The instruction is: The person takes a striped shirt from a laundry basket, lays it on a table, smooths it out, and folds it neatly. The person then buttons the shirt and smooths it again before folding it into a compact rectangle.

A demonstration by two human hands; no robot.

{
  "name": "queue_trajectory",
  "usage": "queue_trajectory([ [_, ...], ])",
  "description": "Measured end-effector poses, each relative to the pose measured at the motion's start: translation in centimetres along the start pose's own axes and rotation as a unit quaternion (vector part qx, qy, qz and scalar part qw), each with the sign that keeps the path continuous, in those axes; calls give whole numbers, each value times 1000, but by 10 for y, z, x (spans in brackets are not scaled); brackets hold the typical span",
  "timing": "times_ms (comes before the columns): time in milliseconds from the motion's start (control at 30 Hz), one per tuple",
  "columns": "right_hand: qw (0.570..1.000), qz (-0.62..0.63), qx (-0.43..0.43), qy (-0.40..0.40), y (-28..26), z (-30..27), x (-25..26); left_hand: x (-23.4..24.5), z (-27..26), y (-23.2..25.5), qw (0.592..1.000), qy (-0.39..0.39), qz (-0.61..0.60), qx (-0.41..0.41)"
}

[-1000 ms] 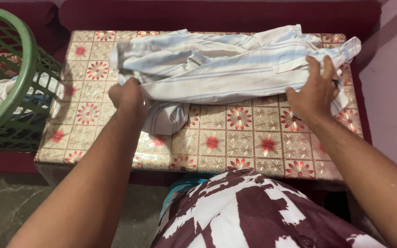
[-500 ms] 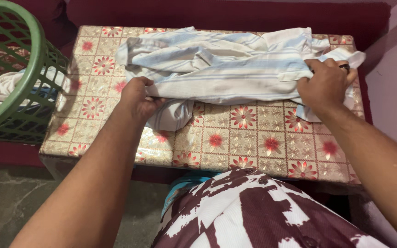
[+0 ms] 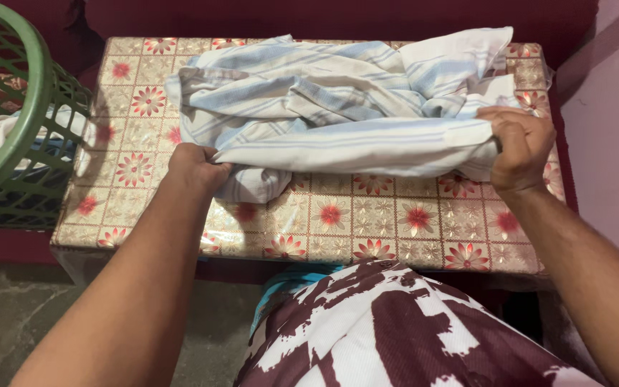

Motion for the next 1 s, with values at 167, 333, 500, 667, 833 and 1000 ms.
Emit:
queue_trajectory([
  [167, 862, 39, -463, -201, 41, -28, -39, -9, -33, -4, 999, -23, 26, -28],
  [333, 752, -147, -449, -460, 28, -55, -79, -15, -54, -1, 998, -24, 0, -60],
  [500, 788, -225, -456, -347, 44, -45, -65, 2, -50, 23, 991, 17, 36, -127],
  [667, 752, -281, -514, -300, 44, -44, -39, 24, -47, 52, 977, 62, 77, -190],
  [833, 836, -304, -370, -267, 38, -29, -44, 38, -51, 80, 960, 101, 118, -234],
  [1000, 892, -203, -368, -167, 74, -25, -36, 48, -55, 95, 943, 136, 160, -257],
])
Point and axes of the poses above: each hand's wrist, its own z-axis towards the middle knuckle, its own x-axis out of the back of the hand, y = z × x, the point moved 8 cm from there along z, towards the middle knuckle, and after that the axes turned 5 degrees about z, right-handed, at the moved point
